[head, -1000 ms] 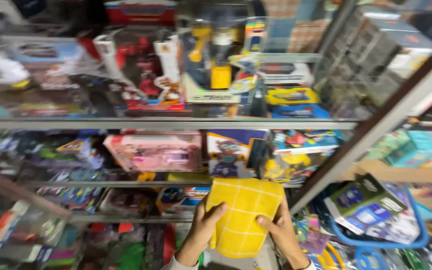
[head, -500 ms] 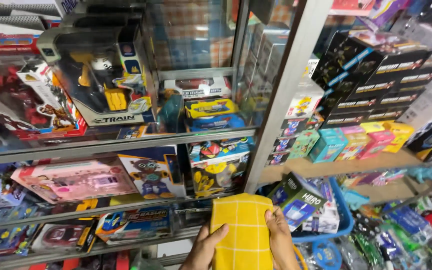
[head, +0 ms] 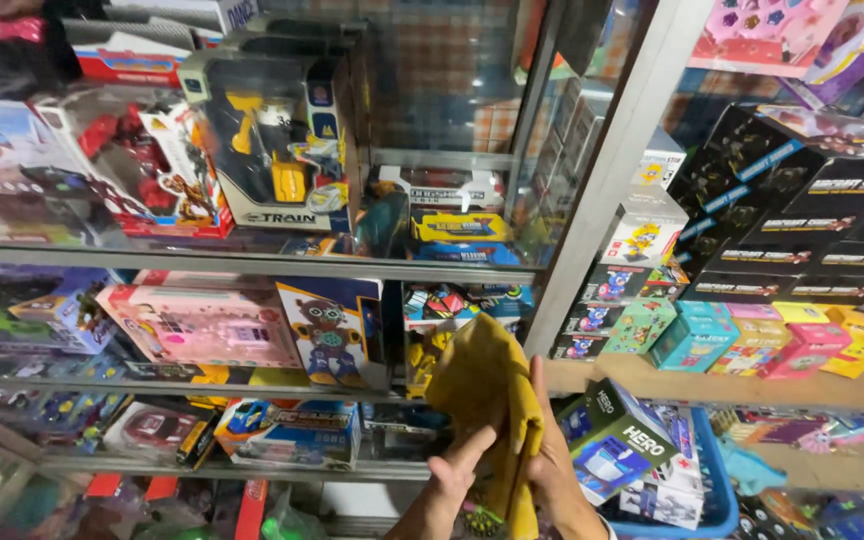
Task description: Cleaning and organizing various toy boxes on the shelves of a toy store using a yellow cloth.
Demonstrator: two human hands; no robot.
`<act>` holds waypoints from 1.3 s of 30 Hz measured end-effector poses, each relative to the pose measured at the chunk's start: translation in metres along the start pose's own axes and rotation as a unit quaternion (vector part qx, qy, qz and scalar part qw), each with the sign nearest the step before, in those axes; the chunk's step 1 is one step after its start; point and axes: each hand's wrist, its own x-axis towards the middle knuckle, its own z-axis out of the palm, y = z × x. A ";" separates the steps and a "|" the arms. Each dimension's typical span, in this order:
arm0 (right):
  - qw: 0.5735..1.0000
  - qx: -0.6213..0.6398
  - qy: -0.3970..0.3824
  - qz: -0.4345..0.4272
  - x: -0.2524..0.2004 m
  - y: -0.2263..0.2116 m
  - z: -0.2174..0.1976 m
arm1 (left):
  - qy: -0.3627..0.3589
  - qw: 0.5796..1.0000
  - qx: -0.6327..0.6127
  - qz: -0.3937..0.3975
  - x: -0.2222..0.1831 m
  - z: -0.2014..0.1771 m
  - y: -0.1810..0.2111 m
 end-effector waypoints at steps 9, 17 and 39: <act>0.988 0.144 0.050 -0.039 0.035 0.010 0.070 | -0.128 0.971 0.196 0.054 0.028 -0.024 0.156; 0.962 0.216 0.145 -0.082 0.053 0.043 0.136 | -0.145 0.929 0.318 0.118 0.034 -0.054 0.198; 0.896 0.206 0.361 -0.154 0.408 -0.027 0.054 | 0.209 0.660 0.685 0.226 0.085 -0.166 0.167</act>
